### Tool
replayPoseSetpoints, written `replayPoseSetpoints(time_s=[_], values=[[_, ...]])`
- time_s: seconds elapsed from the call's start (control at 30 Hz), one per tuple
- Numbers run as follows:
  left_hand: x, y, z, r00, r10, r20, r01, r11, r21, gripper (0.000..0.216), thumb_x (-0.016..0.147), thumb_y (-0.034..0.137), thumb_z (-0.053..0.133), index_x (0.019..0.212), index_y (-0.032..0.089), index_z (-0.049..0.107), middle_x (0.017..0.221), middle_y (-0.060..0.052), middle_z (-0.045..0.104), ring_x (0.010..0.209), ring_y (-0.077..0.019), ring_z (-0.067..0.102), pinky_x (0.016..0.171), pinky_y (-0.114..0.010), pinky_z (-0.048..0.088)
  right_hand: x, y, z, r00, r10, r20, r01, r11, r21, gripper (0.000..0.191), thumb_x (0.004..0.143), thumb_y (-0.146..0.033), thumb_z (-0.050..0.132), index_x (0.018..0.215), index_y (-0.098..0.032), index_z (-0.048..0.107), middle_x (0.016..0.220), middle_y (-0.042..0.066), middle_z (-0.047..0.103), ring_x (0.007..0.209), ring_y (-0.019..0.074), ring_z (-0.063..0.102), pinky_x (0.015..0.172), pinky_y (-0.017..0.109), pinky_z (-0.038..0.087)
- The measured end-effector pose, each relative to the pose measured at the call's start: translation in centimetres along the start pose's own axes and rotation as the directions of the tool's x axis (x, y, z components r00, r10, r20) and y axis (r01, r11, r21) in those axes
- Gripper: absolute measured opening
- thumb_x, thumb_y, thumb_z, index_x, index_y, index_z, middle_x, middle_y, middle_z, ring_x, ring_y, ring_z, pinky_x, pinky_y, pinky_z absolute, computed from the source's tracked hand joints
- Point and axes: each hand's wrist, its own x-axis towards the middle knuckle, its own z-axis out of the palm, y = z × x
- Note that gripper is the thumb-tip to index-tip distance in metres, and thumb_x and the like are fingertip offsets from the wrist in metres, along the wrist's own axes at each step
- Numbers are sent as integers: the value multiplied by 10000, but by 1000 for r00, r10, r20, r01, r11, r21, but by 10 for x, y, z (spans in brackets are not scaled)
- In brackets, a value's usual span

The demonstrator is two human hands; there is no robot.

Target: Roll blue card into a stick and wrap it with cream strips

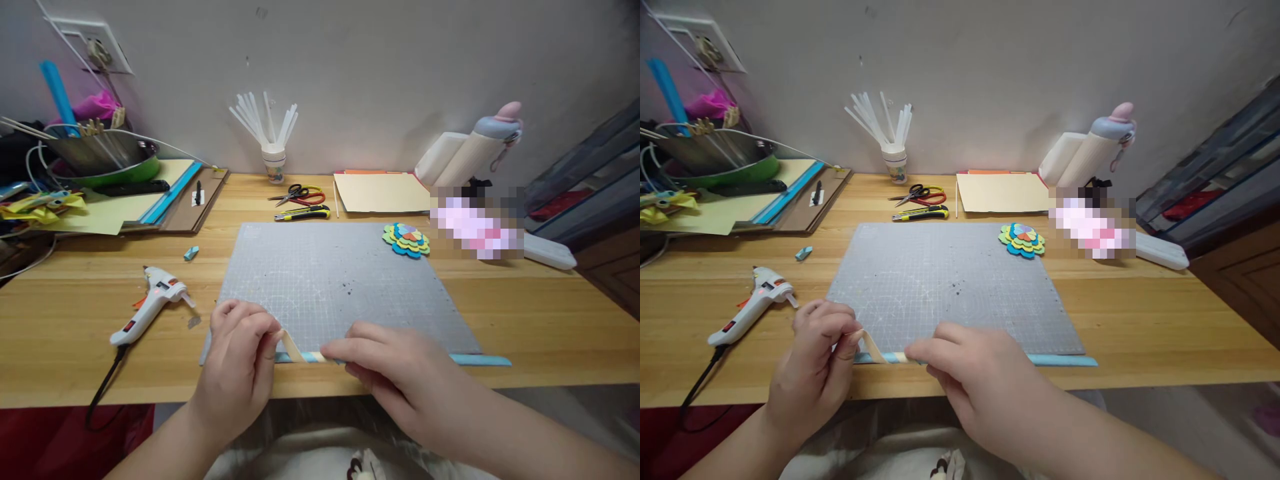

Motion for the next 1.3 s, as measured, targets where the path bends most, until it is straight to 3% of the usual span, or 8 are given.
replayPoseSetpoints(time_s=[0.3, 0.57, 0.73, 0.87, 0.97, 1.07, 1.2, 1.3], values=[[4, -10, 7, 973, -152, 172, 159, 987, -27, 101, 891, 157, 405, 832, 227, 445, 695, 33, 514, 687, -153, 488, 759, -323, 376, 4, 7, 1, 996, 65, 68, -76, 983, 165, 474, 869, -24, 414, 1236, -296, 542, 1174, -2, 633, 1048, 132, 579, 905, 286, 447], [5, -12, 9, 963, -176, 202, 189, 981, -45, 105, 904, 190, 397, 830, 224, 463, 703, 25, 534, 696, -157, 498, 730, -318, 380, 5, 6, -2, 996, 52, 76, -64, 982, 178, 469, 861, 6, 402, 1190, -276, 580, 1100, 9, 648, 1003, 134, 586, 875, 279, 456], [1, -18, 8, 971, -159, 181, 169, 985, -43, 99, 902, 173, 417, 843, 218, 483, 734, 21, 571, 762, -160, 521, 811, -344, 358, 4, 9, 5, 998, 37, 51, -30, 993, -118, 610, 769, 54, 412, 1255, -298, 517, 960, 16, 606, 787, 150, 567, 660, 256, 415], [0, -26, 4, 997, -14, 77, 9, 997, 74, 96, 865, 177, 519, 847, 242, 588, 919, -14, 647, 931, -199, 542, 863, -391, 303, 6, 27, 25, 996, -42, -83, 1, 897, -441, 641, 752, 39, 443, 1305, -285, 472, 937, 38, 572, 751, 181, 516, 591, 266, 323], [-8, -33, 0, 994, 52, 92, -68, 982, 178, 120, 821, 207, 598, 870, 303, 651, 998, -7, 655, 976, -223, 545, 871, -411, 287, 8, 44, 40, 978, -120, -168, 12, 845, -535, 609, 793, 25, 436, 1326, -269, 455, 944, 45, 570, 736, 180, 492, 579, 272, 293], [-19, -45, -9, 1000, -26, 17, 21, 968, 250, 182, 827, 274, 591, 1005, 299, 618, 1046, -32, 640, 1013, -236, 558, 918, -421, 324, 11, 54, 49, 966, -157, -207, 12, 822, -569, 635, 779, 49, 424, 1341, -247, 444, 968, 56, 573, 743, 187, 478, 578, 281, 286], [-27, -73, -36, 898, -370, -240, 439, 706, 556, 407, 870, 425, 485, 1169, 148, 503, 1145, -158, 571, 1129, -333, 509, 950, -497, 368, 13, 58, 56, 956, -173, -238, 6, 820, -572, 635, 765, 55, 413, 1324, -241, 470, 1008, 75, 568, 785, 209, 469, 606, 293, 310], [-27, -93, -57, 785, -608, -122, 468, 451, 760, 615, 865, 576, 371, 1218, 78, 447, 1031, -184, 591, 1041, -411, 540, 815, -529, 426, 15, 61, 61, 951, -184, -247, 19, 834, -551, 603, 795, 44, 389, 1319, -239, 484, 1041, 90, 562, 823, 219, 466, 658, 310, 351]])
